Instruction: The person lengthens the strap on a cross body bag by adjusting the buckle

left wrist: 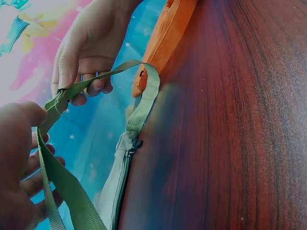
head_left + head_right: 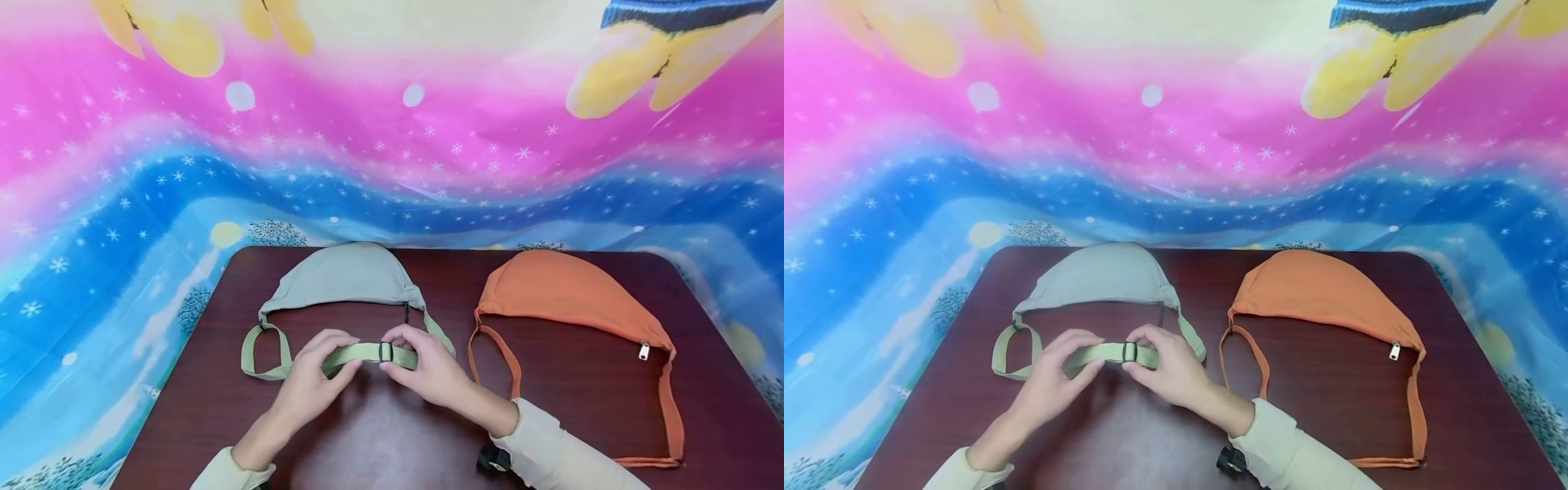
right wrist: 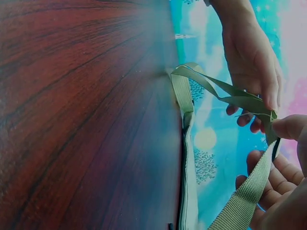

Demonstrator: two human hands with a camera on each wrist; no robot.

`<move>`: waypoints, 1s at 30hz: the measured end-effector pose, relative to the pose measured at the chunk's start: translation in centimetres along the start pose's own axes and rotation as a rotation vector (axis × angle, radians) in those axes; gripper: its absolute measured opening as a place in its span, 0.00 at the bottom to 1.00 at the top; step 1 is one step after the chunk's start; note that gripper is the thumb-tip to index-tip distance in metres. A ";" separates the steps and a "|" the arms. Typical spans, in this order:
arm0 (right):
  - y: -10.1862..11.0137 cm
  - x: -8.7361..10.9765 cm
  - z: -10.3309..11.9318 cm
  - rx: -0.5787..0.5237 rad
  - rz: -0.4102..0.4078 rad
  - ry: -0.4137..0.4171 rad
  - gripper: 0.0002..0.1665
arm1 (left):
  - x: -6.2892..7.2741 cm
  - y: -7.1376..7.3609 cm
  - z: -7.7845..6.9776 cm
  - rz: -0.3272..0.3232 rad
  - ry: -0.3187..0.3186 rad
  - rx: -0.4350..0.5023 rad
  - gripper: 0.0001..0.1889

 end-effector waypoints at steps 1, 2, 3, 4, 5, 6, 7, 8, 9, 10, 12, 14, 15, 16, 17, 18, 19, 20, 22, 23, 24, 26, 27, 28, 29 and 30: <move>0.0 0.0 0.0 -0.003 0.002 -0.001 0.20 | -0.1 0.0 -0.1 -0.002 -0.002 -0.001 0.14; 0.0 0.0 0.0 -0.005 0.004 -0.002 0.19 | -0.1 0.0 -0.1 -0.005 -0.003 -0.001 0.14; 0.0 -0.1 0.0 -0.006 0.006 -0.004 0.19 | -0.1 0.0 -0.1 -0.007 -0.003 -0.001 0.14; 0.0 -0.1 0.0 -0.006 0.008 -0.006 0.19 | -0.2 0.1 -0.1 -0.007 -0.001 -0.002 0.15; 0.0 -0.1 -0.1 -0.005 0.008 -0.008 0.19 | -0.2 0.1 -0.2 -0.006 0.005 -0.005 0.15; 0.0 -0.1 -0.1 -0.005 0.008 -0.010 0.19 | -0.2 0.1 -0.2 -0.005 0.010 -0.010 0.14; 0.0 0.0 -0.1 -0.006 0.008 -0.013 0.19 | -0.2 0.1 -0.1 -0.003 0.018 -0.015 0.14; 0.0 0.0 -0.1 -0.006 0.005 -0.014 0.19 | -0.3 0.1 -0.1 -0.001 0.029 -0.019 0.14; 0.0 -0.1 -0.2 -0.008 0.001 -0.015 0.19 | -0.3 0.1 -0.1 0.001 0.042 -0.021 0.14; 0.0 -0.1 -0.2 -0.013 -0.003 -0.016 0.19 | -0.3 0.1 -0.1 0.003 0.053 -0.023 0.14; 0.1 -0.1 -0.3 -0.027 -0.017 -0.020 0.19 | -0.3 0.1 -0.1 0.008 0.072 -0.016 0.14; 0.3 -0.2 -0.2 -0.058 -0.034 -0.017 0.18 | -0.4 0.0 -0.1 0.011 0.085 -0.003 0.14; 0.4 -0.2 -0.2 -0.074 -0.041 -0.016 0.18 | -0.5 0.0 -0.1 0.013 0.090 0.004 0.14; 0.5 -0.2 -0.1 -0.091 -0.047 -0.013 0.18 | -0.5 0.0 -0.2 0.015 0.092 0.009 0.14; 0.6 -0.2 0.0 -0.104 -0.053 -0.010 0.18 | -0.6 -0.1 -0.2 0.016 0.093 0.013 0.14; 0.7 -0.3 0.0 -0.121 -0.055 -0.007 0.18 | -0.7 -0.2 -0.3 0.018 0.093 0.016 0.14; 0.7 -0.3 0.1 -0.134 -0.056 -0.002 0.18 | -0.7 -0.2 -0.3 0.020 0.092 0.019 0.14; 0.7 -0.3 0.2 -0.144 -0.057 -0.001 0.18 | -0.8 -0.3 -0.3 0.022 0.088 0.023 0.13; 0.8 -0.3 0.2 -0.155 -0.059 -0.004 0.18 | -0.9 -0.4 -0.4 0.021 0.075 0.027 0.13; 0.9 -0.4 0.3 -0.162 -0.058 -0.007 0.18 | -1.0 -0.5 -0.5 0.020 0.068 0.030 0.13; 1.0 -0.4 0.3 -0.170 -0.057 -0.009 0.18 | -1.0 -0.5 -0.5 0.018 0.062 0.034 0.13; 1.0 -0.5 0.3 -0.183 -0.054 -0.015 0.18 | -1.1 -0.6 -0.5 0.011 0.051 0.042 0.13; 1.1 -0.5 0.4 -0.191 -0.052 -0.016 0.18 | -1.1 -0.7 -0.5 0.008 0.050 0.045 0.13; 1.1 -0.5 0.4 -0.195 -0.049 -0.016 0.18 | -1.1 -0.7 -0.5 0.006 0.047 0.048 0.13; 1.1 -0.5 0.4 -0.199 -0.045 -0.016 0.18 | -1.2 -0.8 -0.5 0.005 0.049 0.052 0.13; 1.2 -0.6 0.4 -0.203 -0.042 -0.014 0.19 | -1.2 -0.8 -0.6 0.006 0.050 0.054 0.13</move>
Point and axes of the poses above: each hand's wrist, its own x-axis away from the middle knuckle, its own y-axis out of the back of the hand, z = x × y, the point moved 5 cm from there along -x, towards the middle knuckle, and after that the axes turned 14 degrees about x, right-handed, at the moved point
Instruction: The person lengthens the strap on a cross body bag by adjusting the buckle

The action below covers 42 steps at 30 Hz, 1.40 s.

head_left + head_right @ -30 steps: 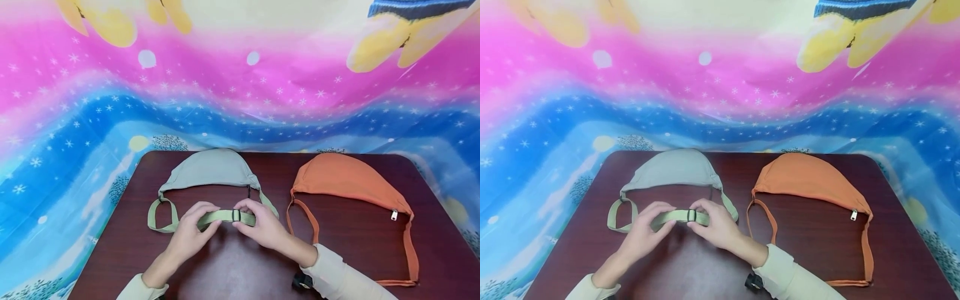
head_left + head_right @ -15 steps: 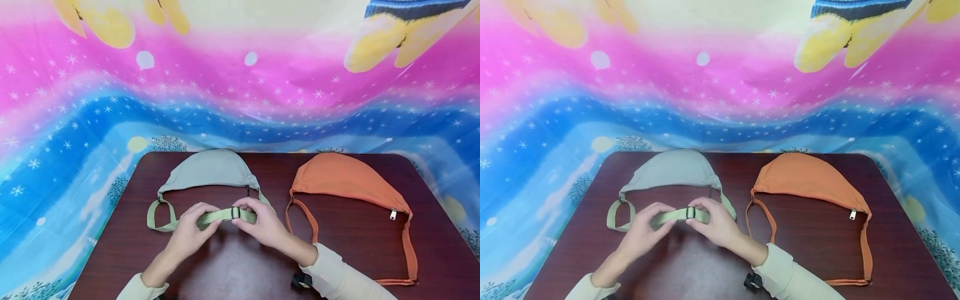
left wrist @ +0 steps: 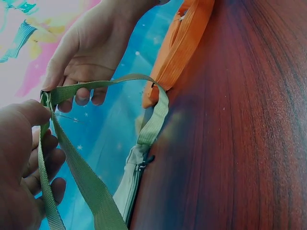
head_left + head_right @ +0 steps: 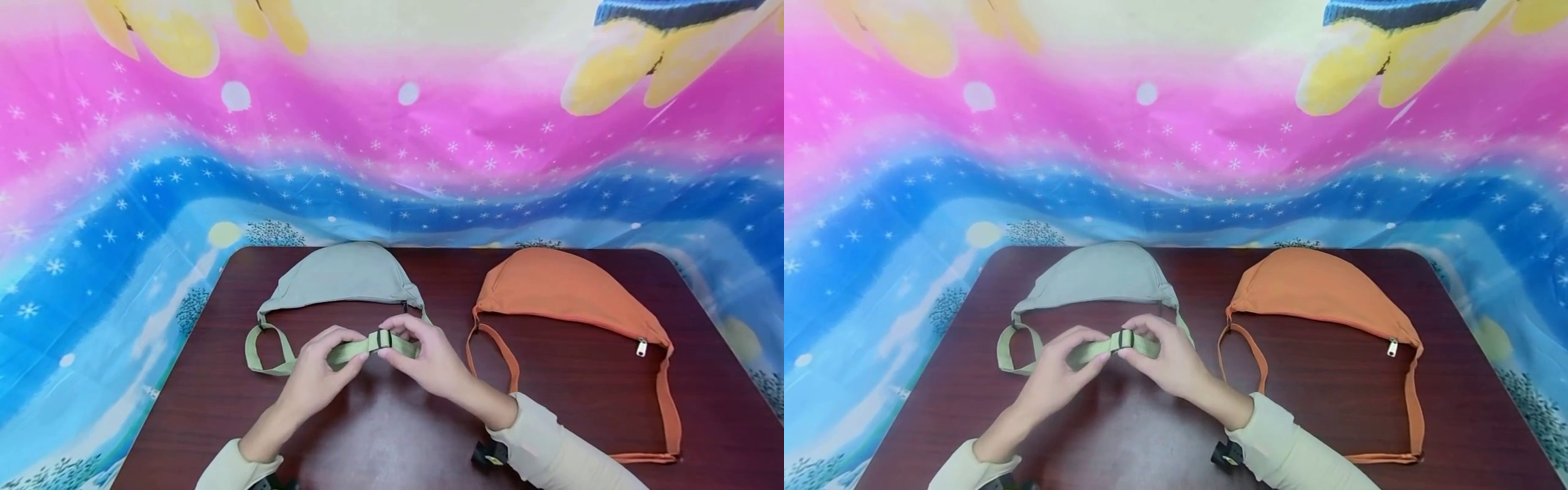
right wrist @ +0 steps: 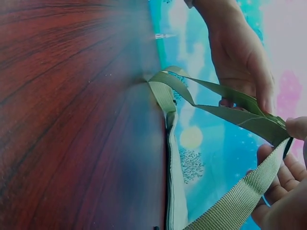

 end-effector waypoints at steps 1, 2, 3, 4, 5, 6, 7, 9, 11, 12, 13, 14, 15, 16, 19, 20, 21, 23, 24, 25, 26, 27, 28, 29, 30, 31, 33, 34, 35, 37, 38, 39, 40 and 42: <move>0.0 0.0 0.0 -0.001 0.004 -0.001 0.19 | 0.0 -0.1 0.0 0.001 -0.001 -0.001 0.13; 0.0 -0.1 0.0 -0.002 0.005 -0.002 0.19 | -0.1 -0.1 0.0 0.003 -0.001 0.000 0.13; 0.1 -0.1 0.0 -0.002 0.005 -0.002 0.19 | -0.1 -0.2 0.0 0.004 0.005 -0.001 0.13; 0.1 -0.1 0.0 0.000 0.004 -0.002 0.19 | -0.2 -0.2 -0.1 0.006 0.010 -0.002 0.13; 0.1 -0.1 0.0 -0.001 0.003 -0.003 0.19 | -0.2 -0.3 -0.1 0.007 0.016 -0.005 0.13; 0.2 -0.2 0.0 -0.002 0.002 -0.004 0.19 | -0.2 -0.3 0.0 0.009 0.021 -0.008 0.13; 0.2 -0.2 0.0 -0.002 0.000 -0.004 0.19 | -0.3 -0.3 -0.1 0.012 0.022 -0.011 0.13; 0.2 -0.2 0.1 -0.005 0.001 0.001 0.19 | -0.3 -0.4 -0.1 0.016 0.026 -0.016 0.13; 0.1 -0.2 0.1 -0.009 0.006 0.004 0.19 | -0.3 -0.4 -0.1 0.016 0.018 -0.022 0.12; 0.0 -0.3 0.0 -0.010 0.010 0.005 0.19 | -0.3 -0.4 -0.1 0.014 0.013 -0.022 0.12; 0.0 -0.3 0.0 -0.011 0.012 0.007 0.19 | -0.3 -0.4 -0.1 0.010 0.006 -0.022 0.11; -0.1 -0.3 0.0 -0.011 0.014 0.009 0.19 | -0.3 -0.4 -0.1 0.004 0.007 -0.019 0.11; -0.1 -0.3 -0.1 -0.010 0.015 0.008 0.19 | -0.3 -0.4 -0.1 -0.003 0.005 -0.016 0.11; -0.2 -0.3 -0.1 -0.011 0.016 0.009 0.19 | -0.3 -0.4 -0.1 -0.011 0.002 -0.010 0.10; -0.4 -0.3 -0.2 -0.013 0.021 0.011 0.18 | -0.3 -0.6 -0.2 -0.025 -0.010 0.015 0.10; -0.5 -0.3 -0.3 -0.015 0.026 0.013 0.18 | -0.4 -0.6 -0.2 -0.029 -0.012 0.026 0.10; -0.6 -0.3 -0.3 -0.017 0.031 0.015 0.17 | -0.4 -0.7 -0.2 -0.031 -0.019 0.035 0.10; -0.7 -0.2 -0.3 -0.016 0.037 0.021 0.17 | -0.4 -0.8 -0.3 -0.032 -0.030 0.050 0.10; -0.7 -0.2 -0.3 -0.014 0.035 0.028 0.16 | -0.4 -0.8 -0.3 -0.031 -0.032 0.056 0.11; -0.7 -0.2 -0.3 -0.013 0.032 0.034 0.16 | -0.4 -0.9 -0.3 -0.028 -0.034 0.055 0.11; -0.6 -0.1 -0.2 -0.011 0.026 0.041 0.16 | -0.4 -0.9 -0.2 -0.025 -0.032 0.051 0.12; -0.6 -0.1 -0.2 -0.010 0.019 0.046 0.16 | -0.4 -0.9 -0.2 -0.023 -0.034 0.040 0.13; -0.5 -0.1 -0.1 -0.009 0.010 0.052 0.15 | -0.3 -0.8 -0.1 -0.022 -0.035 0.030 0.15; -0.4 -0.1 -0.1 -0.007 0.003 0.056 0.15 | -0.3 -0.8 0.0 -0.021 -0.036 0.016 0.16; -0.4 -0.1 0.0 -0.008 -0.002 0.057 0.15 | -0.2 -0.7 0.1 -0.024 -0.037 0.002 0.18; -0.3 -0.1 0.0 -0.010 -0.004 0.056 0.14 | 0.0 -0.6 0.2 -0.026 -0.041 -0.011 0.18; -0.3 -0.1 -0.1 -0.011 -0.006 0.050 0.14 | 0.2 -0.4 0.4 -0.037 -0.053 -0.029 0.19; -0.3 0.0 -0.1 -0.011 -0.005 0.047 0.14 | 0.3 -0.4 0.5 -0.040 -0.058 -0.031 0.20; -0.3 0.0 -0.2 -0.012 -0.005 0.043 0.14 | 0.4 -0.3 0.6 -0.041 -0.062 -0.035 0.19; -0.3 0.0 -0.2 -0.014 -0.003 0.037 0.14 | 0.5 -0.3 0.8 -0.033 -0.062 -0.036 0.19; -0.3 0.0 -0.2 -0.014 -0.001 0.034 0.15 | 0.6 -0.3 0.9 -0.026 -0.059 -0.037 0.19; -0.3 0.0 -0.3 -0.016 0.001 0.033 0.15 | 0.6 -0.3 0.9 -0.019 -0.054 -0.039 0.18; -0.3 0.0 -0.3 -0.017 0.001 0.034 0.15 | 0.6 -0.3 1.0 -0.013 -0.050 -0.040 0.18; -0.4 -0.1 -0.3 -0.019 0.004 0.035 0.15 | 0.6 -0.4 1.0 -0.003 -0.037 -0.040 0.17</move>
Point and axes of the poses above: each hand's wrist, its own x-axis away from the middle knuckle, its own y-axis out of the back of the hand, z = x × y, the point moved 5 cm from there along -x, towards the middle knuckle, and after that the axes turned 14 degrees about x, right-handed, at the moved point
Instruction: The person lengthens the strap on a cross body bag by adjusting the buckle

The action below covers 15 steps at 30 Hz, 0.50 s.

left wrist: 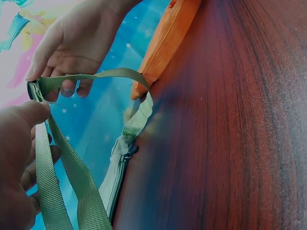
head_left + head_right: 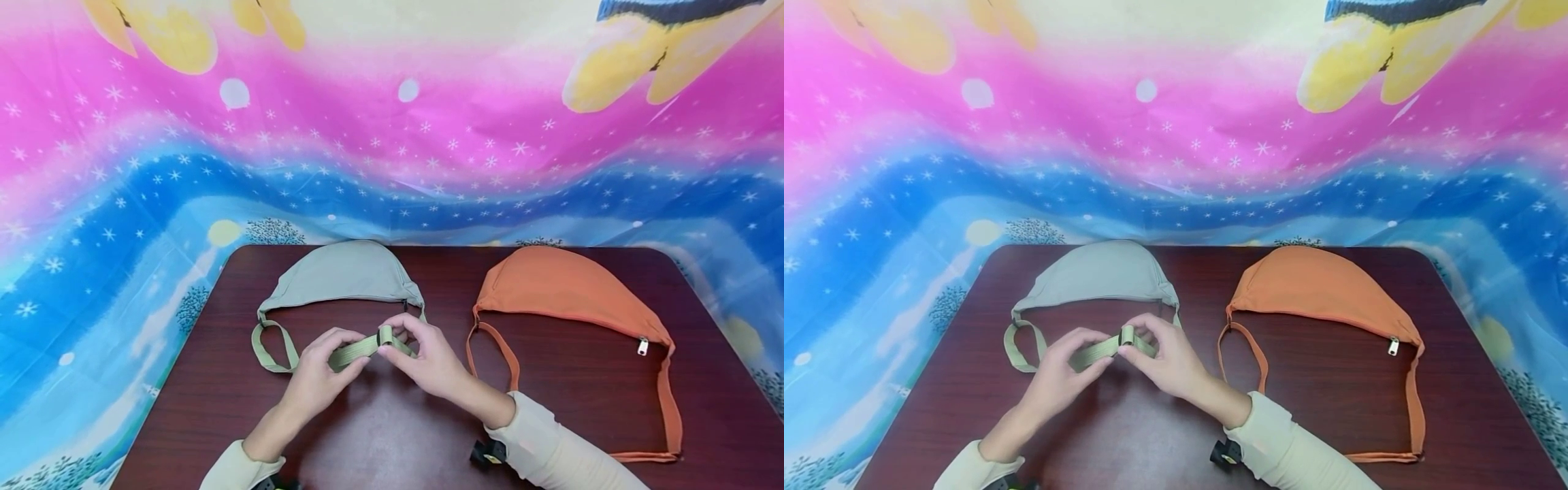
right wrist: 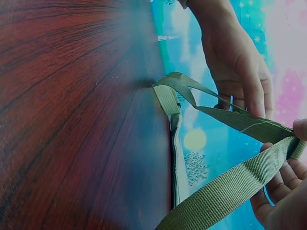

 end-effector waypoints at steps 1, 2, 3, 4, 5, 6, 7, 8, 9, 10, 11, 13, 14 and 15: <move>0.0 0.0 0.0 0.000 0.002 0.000 0.15 | 0.0 0.0 0.0 0.001 -0.002 -0.001 0.17; 0.0 0.0 0.0 0.000 0.004 -0.001 0.15 | 0.0 0.0 -0.1 0.001 0.005 0.002 0.17; 0.0 0.0 0.0 -0.001 0.007 -0.002 0.15 | -0.1 0.0 -0.1 -0.001 0.001 0.004 0.16; 0.0 0.0 0.0 -0.003 0.011 -0.003 0.15 | -0.1 0.0 -0.1 -0.001 0.005 0.008 0.16; 0.0 0.0 0.0 -0.005 0.016 -0.006 0.15 | -0.2 0.0 -0.2 0.000 0.010 0.014 0.16; 0.0 0.0 0.0 -0.005 0.021 -0.009 0.15 | -0.2 0.0 -0.2 0.001 0.011 0.020 0.15; 0.0 0.0 0.0 -0.006 0.027 -0.013 0.15 | -0.3 -0.1 -0.3 0.002 0.007 0.025 0.15; -0.1 0.0 0.0 -0.007 0.033 -0.016 0.15 | -0.4 -0.1 -0.4 0.004 0.008 0.034 0.15; -0.2 0.0 0.1 -0.009 0.039 -0.020 0.16 | -0.5 -0.2 -0.5 0.005 -0.002 0.037 0.14; -0.2 0.0 0.1 -0.011 0.045 -0.022 0.16 | -0.6 -0.2 -0.6 0.007 -0.005 0.043 0.14; -0.3 0.0 0.1 -0.010 0.049 -0.024 0.16 | -0.6 -0.3 -0.7 0.007 -0.017 0.046 0.14; -0.4 0.1 0.1 -0.008 0.051 -0.021 0.15 | -0.7 -0.4 -0.9 0.007 -0.034 0.054 0.15; -0.5 0.1 0.1 -0.007 0.049 -0.018 0.15 | -0.7 -0.5 -1.0 0.008 -0.039 0.057 0.16; -0.5 0.1 0.1 -0.006 0.045 -0.013 0.15 | -0.7 -0.5 -1.0 0.010 -0.043 0.056 0.17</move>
Point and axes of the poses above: each hand's wrist, its own x-axis away from the middle knuckle, its own y-axis out of the back of the hand, z = x × y, the point moved 5 cm from there along -x, towards the middle knuckle, and after that the axes turned 14 degrees about x, right-handed, at the moved point
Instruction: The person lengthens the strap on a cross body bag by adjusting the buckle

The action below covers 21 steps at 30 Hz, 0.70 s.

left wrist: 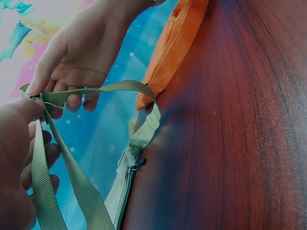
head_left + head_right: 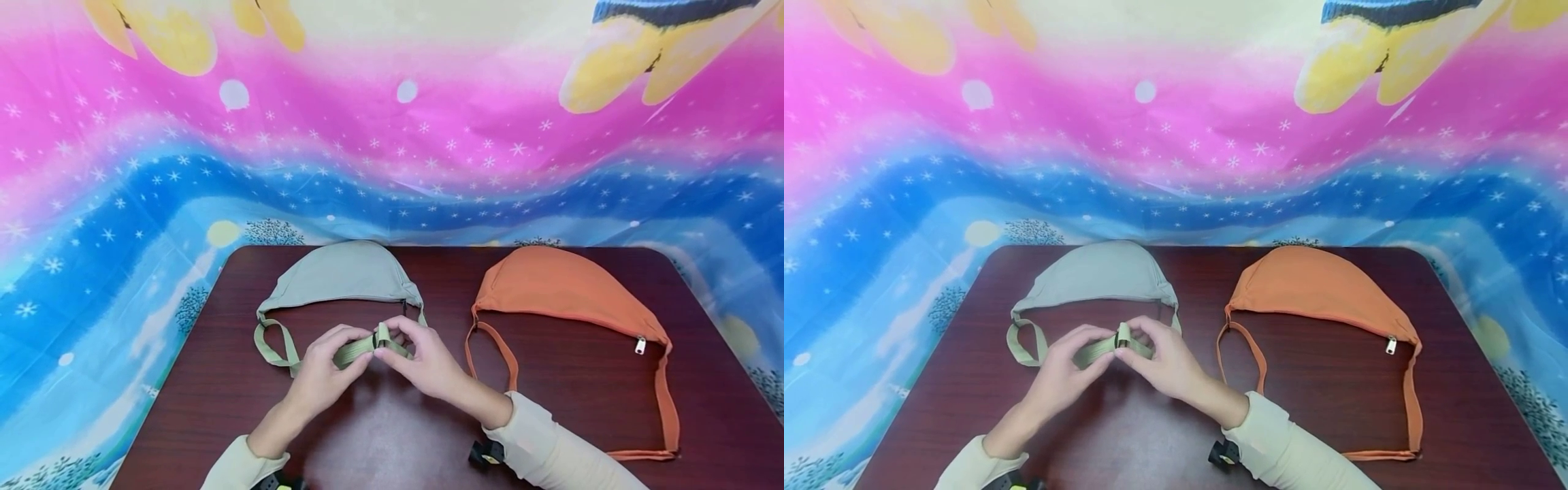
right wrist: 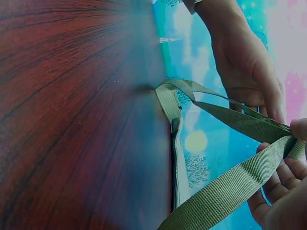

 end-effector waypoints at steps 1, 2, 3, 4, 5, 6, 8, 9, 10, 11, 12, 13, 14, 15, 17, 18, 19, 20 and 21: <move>0.0 0.0 0.0 0.001 -0.004 0.006 0.14 | 0.0 0.0 0.0 0.001 -0.003 0.000 0.17; 0.0 0.0 0.0 0.002 -0.009 0.009 0.14 | 0.0 0.0 0.1 0.003 0.003 0.000 0.18; 0.1 0.0 0.0 0.003 -0.014 0.011 0.14 | 0.1 0.1 0.1 0.003 0.011 0.001 0.19; 0.1 -0.1 0.1 0.003 -0.018 0.012 0.13 | 0.1 0.1 0.2 0.002 0.016 -0.002 0.20; 0.2 -0.1 0.1 0.003 -0.023 0.009 0.13 | 0.2 0.2 0.4 0.000 0.022 -0.007 0.20; 0.2 -0.1 0.0 0.001 -0.026 0.005 0.13 | 0.3 0.3 0.4 -0.004 0.024 -0.017 0.21; 0.3 -0.1 -0.1 -0.001 -0.030 -0.008 0.13 | 0.5 0.5 0.6 -0.014 0.031 -0.039 0.21; 0.3 -0.1 -0.1 -0.002 -0.032 -0.014 0.13 | 0.6 0.6 0.7 -0.018 0.030 -0.052 0.21; 0.3 0.0 -0.2 -0.005 -0.033 -0.020 0.13 | 0.6 0.6 0.7 -0.021 0.030 -0.063 0.20; 0.3 0.0 -0.2 -0.007 -0.032 -0.024 0.14 | 0.7 0.7 0.8 -0.022 0.029 -0.074 0.19; 0.3 0.0 -0.2 -0.010 -0.031 -0.026 0.14 | 0.7 0.7 0.8 -0.023 0.031 -0.080 0.19; 0.3 0.0 -0.3 -0.014 -0.029 -0.028 0.14 | 0.8 0.8 0.8 -0.022 0.036 -0.082 0.18; 0.2 0.0 -0.3 -0.015 -0.026 -0.029 0.13 | 0.8 0.8 0.8 -0.020 0.039 -0.079 0.17; 0.2 0.0 -0.3 -0.016 -0.022 -0.029 0.13 | 0.8 0.7 0.8 -0.018 0.038 -0.077 0.17; 0.1 0.0 -0.3 -0.022 -0.012 -0.026 0.14 | 0.7 0.6 0.8 -0.011 0.031 -0.066 0.16; 0.0 0.0 -0.3 -0.025 -0.004 -0.024 0.14 | 0.7 0.6 0.7 -0.008 0.026 -0.057 0.16; -0.1 0.0 -0.3 -0.024 0.004 -0.021 0.14 | 0.7 0.5 0.6 -0.004 0.019 -0.050 0.16; -0.3 0.0 -0.2 -0.024 0.012 -0.016 0.14 | 0.7 0.4 0.6 0.000 0.013 -0.043 0.17; -0.4 0.0 -0.2 -0.024 0.016 -0.012 0.14 | 0.6 0.3 0.5 0.004 0.007 -0.040 0.17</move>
Point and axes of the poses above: each hand's wrist, its own x-axis away from the middle knuckle, its own y-axis out of the back of the hand, z = x × y, the point moved 5 cm from there along -x, towards the middle knuckle, and after that the axes turned 14 degrees about x, right-handed, at the moved point
